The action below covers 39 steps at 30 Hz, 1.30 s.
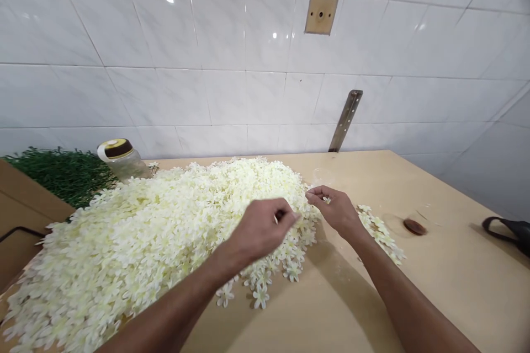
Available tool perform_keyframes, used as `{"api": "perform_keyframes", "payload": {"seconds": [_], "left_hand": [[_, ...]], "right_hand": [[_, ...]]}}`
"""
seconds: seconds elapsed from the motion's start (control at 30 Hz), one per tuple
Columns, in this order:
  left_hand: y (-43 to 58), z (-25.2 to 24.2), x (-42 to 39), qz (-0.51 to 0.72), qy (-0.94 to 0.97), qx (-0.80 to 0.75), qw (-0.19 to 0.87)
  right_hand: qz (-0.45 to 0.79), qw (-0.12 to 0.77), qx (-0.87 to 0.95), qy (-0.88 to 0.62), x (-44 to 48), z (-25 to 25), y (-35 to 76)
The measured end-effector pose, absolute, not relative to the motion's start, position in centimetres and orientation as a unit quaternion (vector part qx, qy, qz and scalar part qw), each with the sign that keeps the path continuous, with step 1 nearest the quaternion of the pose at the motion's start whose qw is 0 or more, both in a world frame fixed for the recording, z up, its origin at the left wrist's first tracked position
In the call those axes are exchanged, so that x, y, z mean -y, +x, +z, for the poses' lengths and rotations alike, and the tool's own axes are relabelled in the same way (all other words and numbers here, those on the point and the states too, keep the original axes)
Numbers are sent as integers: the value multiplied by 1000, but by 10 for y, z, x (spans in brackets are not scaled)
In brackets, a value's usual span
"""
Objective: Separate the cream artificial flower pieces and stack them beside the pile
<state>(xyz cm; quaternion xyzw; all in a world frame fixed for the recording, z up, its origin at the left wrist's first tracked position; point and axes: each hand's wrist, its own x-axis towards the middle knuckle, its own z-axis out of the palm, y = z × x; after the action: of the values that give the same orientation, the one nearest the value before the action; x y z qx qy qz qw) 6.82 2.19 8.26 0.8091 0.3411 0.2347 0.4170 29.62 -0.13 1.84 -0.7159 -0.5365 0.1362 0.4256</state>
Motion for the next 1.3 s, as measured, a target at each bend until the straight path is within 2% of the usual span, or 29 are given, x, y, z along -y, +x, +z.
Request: {"api": "perform_keyframes", "payload": {"seconds": [0.13,0.33,0.83,1.07,1.3], "left_hand": [[46,108,-48,305,791,-396,352],[38,114,-53,329,793,-406,313],[35,115,-53,331,794,-400,316],[36,115,-52,330,794,-401,317],[38,110,-53,337,790,-393,327]], "right_hand": [[94,392,558,-726,-2,13,292],[44,360,592,-720,-8,10,279],[-10,280,669,-689,-18,0,278],[8,307,661,-685,-18,0,275],[86,396,591,-698,-12,14,271]]}}
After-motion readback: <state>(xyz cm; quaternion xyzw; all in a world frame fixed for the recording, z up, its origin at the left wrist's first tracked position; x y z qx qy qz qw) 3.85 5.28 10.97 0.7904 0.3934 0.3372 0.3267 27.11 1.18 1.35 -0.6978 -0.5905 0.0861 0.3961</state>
